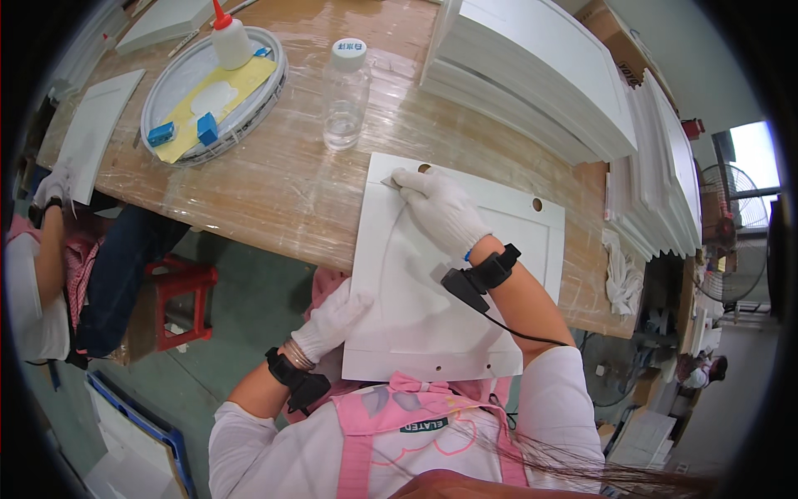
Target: Cleaning and removing adhesive residue from white furniture panels using a cloth and a scraper.
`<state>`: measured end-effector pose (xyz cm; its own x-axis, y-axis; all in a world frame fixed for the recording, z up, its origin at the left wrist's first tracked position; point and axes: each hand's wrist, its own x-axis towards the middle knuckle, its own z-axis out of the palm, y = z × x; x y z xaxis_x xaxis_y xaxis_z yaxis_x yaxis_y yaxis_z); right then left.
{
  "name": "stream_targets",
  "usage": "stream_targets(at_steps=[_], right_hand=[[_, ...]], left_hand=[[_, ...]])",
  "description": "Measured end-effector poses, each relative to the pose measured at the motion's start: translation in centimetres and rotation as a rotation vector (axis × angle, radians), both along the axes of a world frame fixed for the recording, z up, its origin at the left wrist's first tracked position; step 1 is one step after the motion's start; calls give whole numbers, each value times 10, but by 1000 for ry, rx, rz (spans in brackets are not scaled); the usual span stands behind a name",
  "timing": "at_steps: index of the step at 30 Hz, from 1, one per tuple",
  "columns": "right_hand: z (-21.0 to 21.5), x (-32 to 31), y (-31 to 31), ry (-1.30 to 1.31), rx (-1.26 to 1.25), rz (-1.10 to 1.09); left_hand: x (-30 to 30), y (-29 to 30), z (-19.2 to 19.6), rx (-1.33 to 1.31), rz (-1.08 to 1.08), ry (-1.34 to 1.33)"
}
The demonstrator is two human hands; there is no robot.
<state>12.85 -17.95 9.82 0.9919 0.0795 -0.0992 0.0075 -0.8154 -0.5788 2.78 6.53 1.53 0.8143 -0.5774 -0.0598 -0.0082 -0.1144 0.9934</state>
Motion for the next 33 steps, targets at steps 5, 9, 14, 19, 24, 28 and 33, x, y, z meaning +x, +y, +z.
stream_targets(at_steps=[5,9,14,19,24,28,33], right_hand=[[0,-2,-7,-5,1,33],[0,-2,0,-34,-3,1],[3,-1,1,-16,-18,15],[-6,3,9,-42,26,40],[-1,3,12,17,-48,57],[2,3,13,10,-38,29],[2,7,17,70,-69,21]], left_hand=[[1,-2,5,-37,8,74],[1,-1,4,-21,-13,84],[0,-1,5,19,-10,88],[0,1,-2,10,-20,-72],[0,1,-2,-1,-24,14],[1,-1,0,-38,4,39],[2,-3,5,-7,5,179]])
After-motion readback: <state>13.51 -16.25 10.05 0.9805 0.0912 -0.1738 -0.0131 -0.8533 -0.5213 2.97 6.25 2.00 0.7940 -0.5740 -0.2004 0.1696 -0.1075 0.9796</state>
